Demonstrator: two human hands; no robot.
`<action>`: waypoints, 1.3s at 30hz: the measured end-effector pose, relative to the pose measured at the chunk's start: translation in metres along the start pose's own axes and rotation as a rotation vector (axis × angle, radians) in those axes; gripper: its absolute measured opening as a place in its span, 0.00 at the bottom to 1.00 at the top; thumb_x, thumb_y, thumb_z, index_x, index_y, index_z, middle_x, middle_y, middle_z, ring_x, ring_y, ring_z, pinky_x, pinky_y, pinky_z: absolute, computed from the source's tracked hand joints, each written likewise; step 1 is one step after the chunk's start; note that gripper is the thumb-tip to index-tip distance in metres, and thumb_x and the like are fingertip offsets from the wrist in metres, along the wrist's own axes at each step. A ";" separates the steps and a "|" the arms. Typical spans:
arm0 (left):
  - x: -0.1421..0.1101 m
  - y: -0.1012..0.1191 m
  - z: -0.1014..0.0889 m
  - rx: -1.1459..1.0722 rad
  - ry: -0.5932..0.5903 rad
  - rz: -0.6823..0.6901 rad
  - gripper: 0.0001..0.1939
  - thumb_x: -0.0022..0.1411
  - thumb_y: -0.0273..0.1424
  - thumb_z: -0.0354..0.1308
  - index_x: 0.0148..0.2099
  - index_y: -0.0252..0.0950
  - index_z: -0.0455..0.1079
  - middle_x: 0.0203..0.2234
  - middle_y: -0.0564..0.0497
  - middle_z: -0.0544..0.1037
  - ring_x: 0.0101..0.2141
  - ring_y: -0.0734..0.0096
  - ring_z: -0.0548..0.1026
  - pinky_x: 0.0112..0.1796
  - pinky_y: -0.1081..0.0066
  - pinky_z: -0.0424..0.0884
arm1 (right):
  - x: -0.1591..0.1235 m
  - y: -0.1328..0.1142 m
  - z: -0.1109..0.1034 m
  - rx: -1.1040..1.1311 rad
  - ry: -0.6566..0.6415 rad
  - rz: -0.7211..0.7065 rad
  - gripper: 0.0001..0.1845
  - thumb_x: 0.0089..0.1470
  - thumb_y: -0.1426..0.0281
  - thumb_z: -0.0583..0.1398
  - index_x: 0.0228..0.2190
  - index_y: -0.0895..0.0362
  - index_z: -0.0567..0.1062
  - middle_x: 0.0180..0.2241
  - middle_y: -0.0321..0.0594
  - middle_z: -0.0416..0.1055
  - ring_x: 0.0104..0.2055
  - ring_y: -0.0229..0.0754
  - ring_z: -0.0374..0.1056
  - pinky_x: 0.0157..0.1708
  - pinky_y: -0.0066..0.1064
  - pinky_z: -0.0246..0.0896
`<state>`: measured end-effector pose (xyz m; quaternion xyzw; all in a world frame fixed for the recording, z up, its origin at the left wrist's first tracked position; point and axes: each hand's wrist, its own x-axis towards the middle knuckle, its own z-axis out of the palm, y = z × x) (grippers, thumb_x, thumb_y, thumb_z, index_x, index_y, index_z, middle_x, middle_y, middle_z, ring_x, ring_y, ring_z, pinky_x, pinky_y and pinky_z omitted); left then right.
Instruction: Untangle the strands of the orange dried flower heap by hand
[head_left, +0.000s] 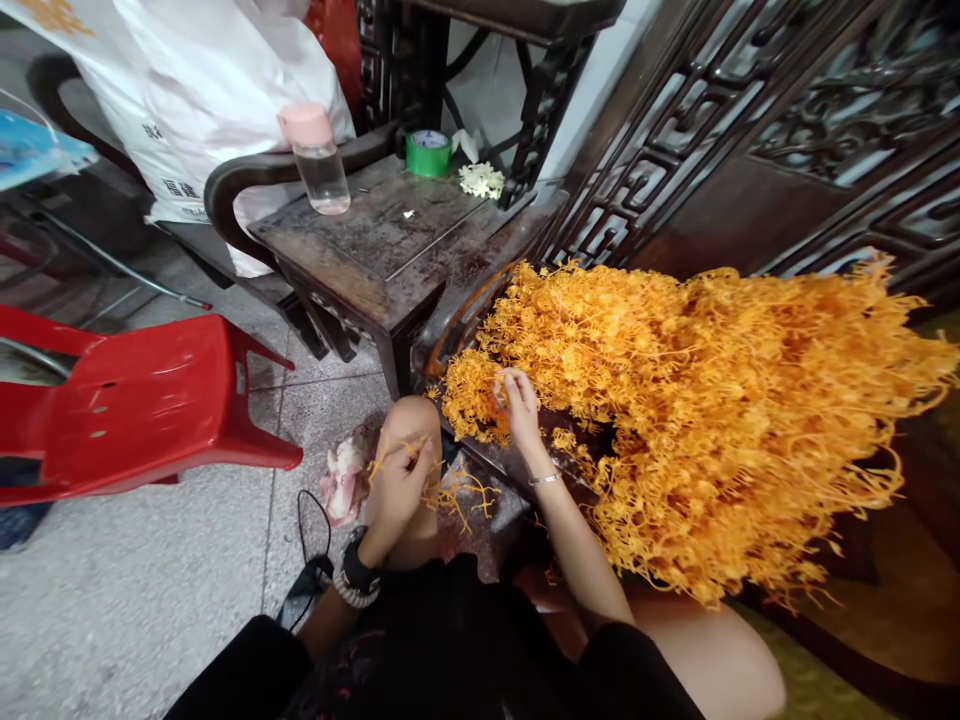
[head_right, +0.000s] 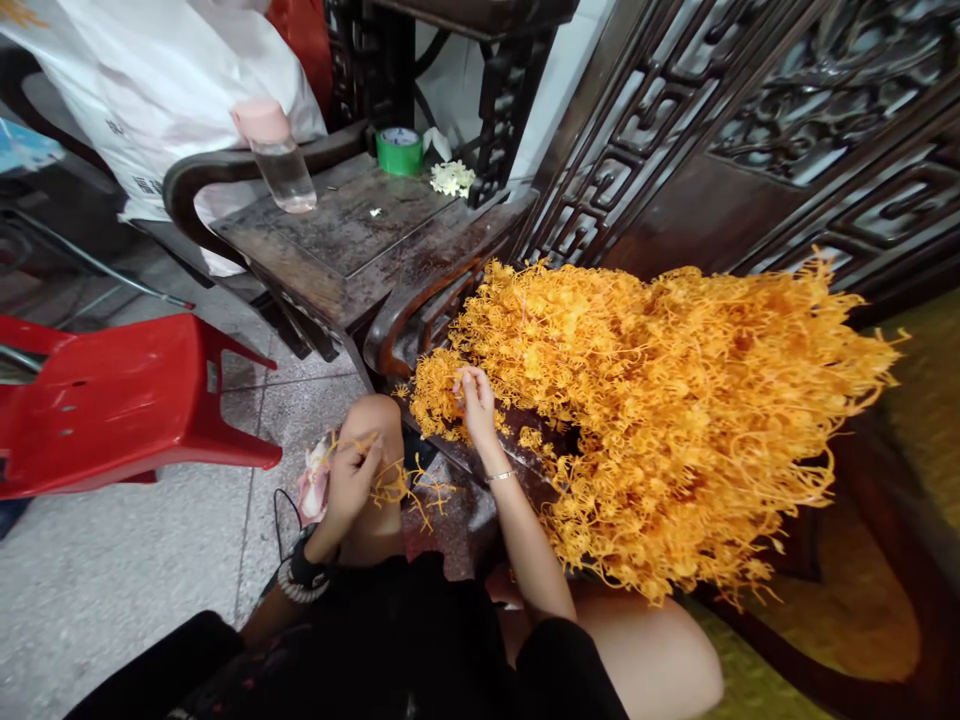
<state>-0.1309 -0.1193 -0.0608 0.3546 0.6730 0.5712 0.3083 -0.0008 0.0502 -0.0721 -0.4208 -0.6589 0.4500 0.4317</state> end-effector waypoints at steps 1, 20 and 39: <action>0.004 0.009 0.003 -0.044 -0.051 -0.037 0.20 0.61 0.43 0.51 0.23 0.35 0.67 0.15 0.54 0.66 0.19 0.74 0.63 0.23 0.73 0.60 | -0.004 -0.005 -0.001 0.019 -0.027 0.009 0.15 0.60 0.55 0.48 0.36 0.52 0.67 0.23 0.33 0.62 0.22 0.38 0.59 0.23 0.29 0.57; 0.019 0.024 0.005 -0.076 -0.234 0.071 0.22 0.62 0.44 0.49 0.23 0.34 0.69 0.18 0.50 0.72 0.22 0.73 0.69 0.26 0.74 0.65 | 0.013 0.031 -0.013 -0.677 -0.275 -0.354 0.38 0.55 0.56 0.57 0.62 0.56 0.52 0.64 0.51 0.49 0.67 0.53 0.42 0.62 0.53 0.45; 0.020 -0.007 -0.008 -0.151 -0.316 0.068 0.23 0.60 0.46 0.52 0.20 0.35 0.69 0.13 0.54 0.64 0.16 0.77 0.59 0.19 0.74 0.56 | -0.037 0.008 -0.038 -0.585 -0.017 -0.311 0.22 0.61 0.61 0.51 0.54 0.54 0.66 0.57 0.46 0.64 0.62 0.45 0.55 0.61 0.47 0.51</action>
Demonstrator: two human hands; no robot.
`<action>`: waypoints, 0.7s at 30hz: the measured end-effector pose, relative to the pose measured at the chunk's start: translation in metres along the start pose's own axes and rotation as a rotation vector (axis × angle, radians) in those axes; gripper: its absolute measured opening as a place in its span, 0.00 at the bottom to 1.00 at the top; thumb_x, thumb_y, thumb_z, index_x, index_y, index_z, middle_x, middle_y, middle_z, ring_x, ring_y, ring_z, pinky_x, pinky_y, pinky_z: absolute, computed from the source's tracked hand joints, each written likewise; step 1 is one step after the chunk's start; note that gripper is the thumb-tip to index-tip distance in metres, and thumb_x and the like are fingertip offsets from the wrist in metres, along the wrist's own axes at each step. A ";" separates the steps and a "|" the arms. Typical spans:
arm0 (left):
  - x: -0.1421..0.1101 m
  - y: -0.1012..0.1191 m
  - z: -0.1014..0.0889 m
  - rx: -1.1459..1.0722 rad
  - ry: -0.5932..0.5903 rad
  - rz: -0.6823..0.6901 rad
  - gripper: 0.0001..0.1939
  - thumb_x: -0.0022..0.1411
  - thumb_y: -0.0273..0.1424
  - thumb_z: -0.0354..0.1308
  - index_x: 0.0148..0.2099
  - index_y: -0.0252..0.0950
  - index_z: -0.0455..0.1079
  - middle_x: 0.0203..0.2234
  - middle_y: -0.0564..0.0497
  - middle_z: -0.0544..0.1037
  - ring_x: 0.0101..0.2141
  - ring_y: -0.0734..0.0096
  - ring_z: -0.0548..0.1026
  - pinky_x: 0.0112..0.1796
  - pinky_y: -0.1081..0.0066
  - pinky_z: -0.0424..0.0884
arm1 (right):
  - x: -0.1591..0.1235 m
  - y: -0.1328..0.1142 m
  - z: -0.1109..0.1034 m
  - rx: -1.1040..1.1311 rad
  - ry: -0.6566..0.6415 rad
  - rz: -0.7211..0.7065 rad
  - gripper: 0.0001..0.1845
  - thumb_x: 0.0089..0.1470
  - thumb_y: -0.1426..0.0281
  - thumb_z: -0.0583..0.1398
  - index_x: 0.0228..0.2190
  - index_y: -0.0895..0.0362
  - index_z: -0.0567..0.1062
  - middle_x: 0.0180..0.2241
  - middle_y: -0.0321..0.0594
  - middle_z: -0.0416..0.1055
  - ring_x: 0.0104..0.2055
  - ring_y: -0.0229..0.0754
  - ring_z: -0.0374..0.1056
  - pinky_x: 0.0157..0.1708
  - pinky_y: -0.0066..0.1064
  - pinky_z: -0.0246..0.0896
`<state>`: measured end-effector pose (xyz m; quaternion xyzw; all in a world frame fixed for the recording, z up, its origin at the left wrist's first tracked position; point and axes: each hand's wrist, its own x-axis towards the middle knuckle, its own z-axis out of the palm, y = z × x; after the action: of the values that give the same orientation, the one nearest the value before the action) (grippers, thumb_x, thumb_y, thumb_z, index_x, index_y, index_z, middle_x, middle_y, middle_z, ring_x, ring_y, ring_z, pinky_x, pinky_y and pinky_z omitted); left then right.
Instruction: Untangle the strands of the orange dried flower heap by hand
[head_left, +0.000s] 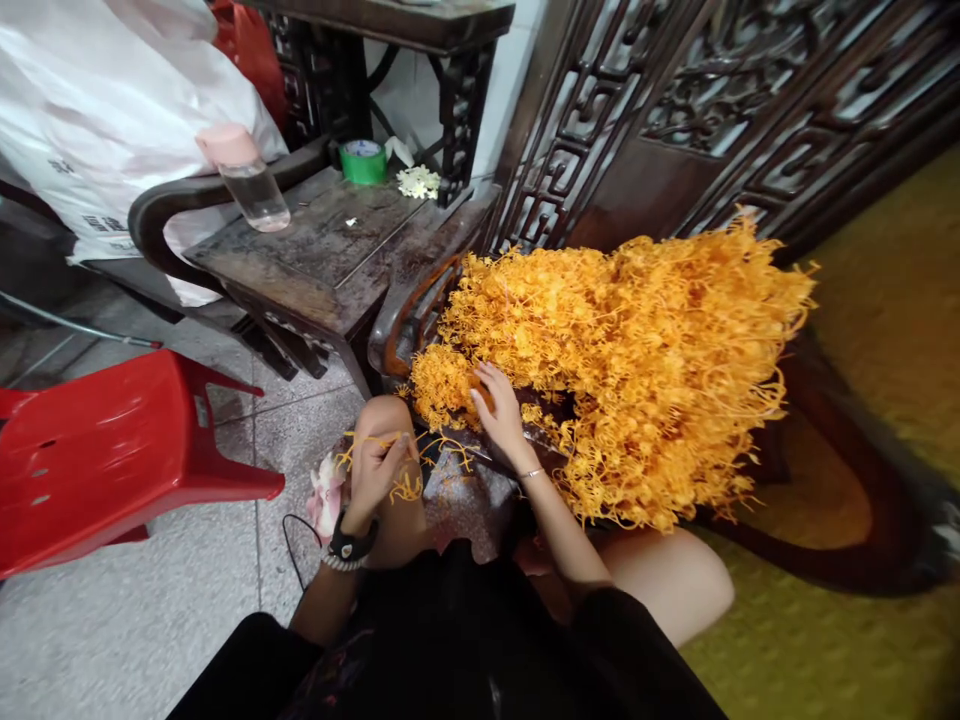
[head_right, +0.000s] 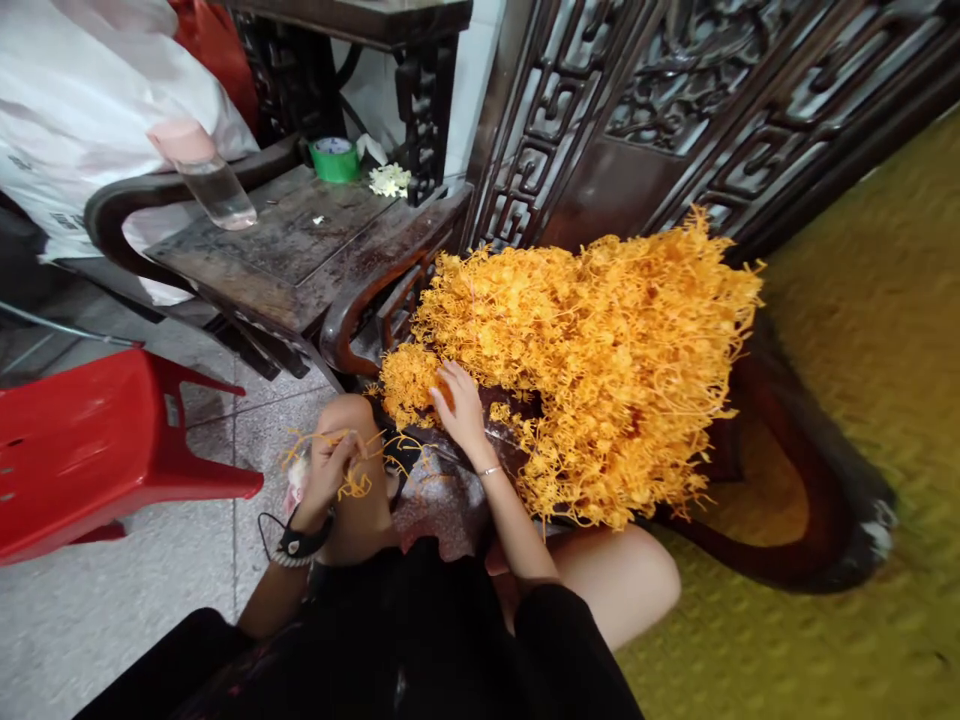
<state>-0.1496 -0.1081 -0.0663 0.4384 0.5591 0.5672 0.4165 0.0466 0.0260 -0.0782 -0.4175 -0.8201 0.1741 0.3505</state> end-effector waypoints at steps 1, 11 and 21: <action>0.000 -0.001 -0.001 -0.001 0.021 -0.001 0.23 0.59 0.46 0.52 0.20 0.35 0.68 0.13 0.54 0.64 0.16 0.77 0.58 0.19 0.74 0.55 | -0.010 0.001 -0.008 -0.008 0.056 0.043 0.19 0.61 0.62 0.51 0.50 0.54 0.69 0.54 0.46 0.67 0.60 0.45 0.59 0.59 0.47 0.54; -0.004 0.005 0.019 -0.049 -0.079 -0.141 0.22 0.60 0.48 0.50 0.26 0.35 0.68 0.13 0.57 0.60 0.15 0.78 0.56 0.17 0.75 0.54 | -0.099 0.041 -0.078 -0.309 0.068 0.165 0.16 0.59 0.63 0.52 0.41 0.58 0.75 0.44 0.52 0.74 0.49 0.53 0.67 0.51 0.51 0.61; -0.045 -0.071 0.105 0.405 -0.594 -0.182 0.19 0.61 0.33 0.48 0.53 0.33 0.64 0.46 0.41 0.73 0.49 0.61 0.70 0.52 0.61 0.63 | -0.116 0.057 -0.065 -0.346 -0.018 0.250 0.23 0.54 0.70 0.52 0.52 0.61 0.68 0.49 0.54 0.70 0.51 0.56 0.63 0.52 0.53 0.55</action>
<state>-0.0378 -0.1214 -0.1401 0.6058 0.5517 0.2537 0.5140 0.1725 -0.0344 -0.1152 -0.5685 -0.7826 0.0765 0.2419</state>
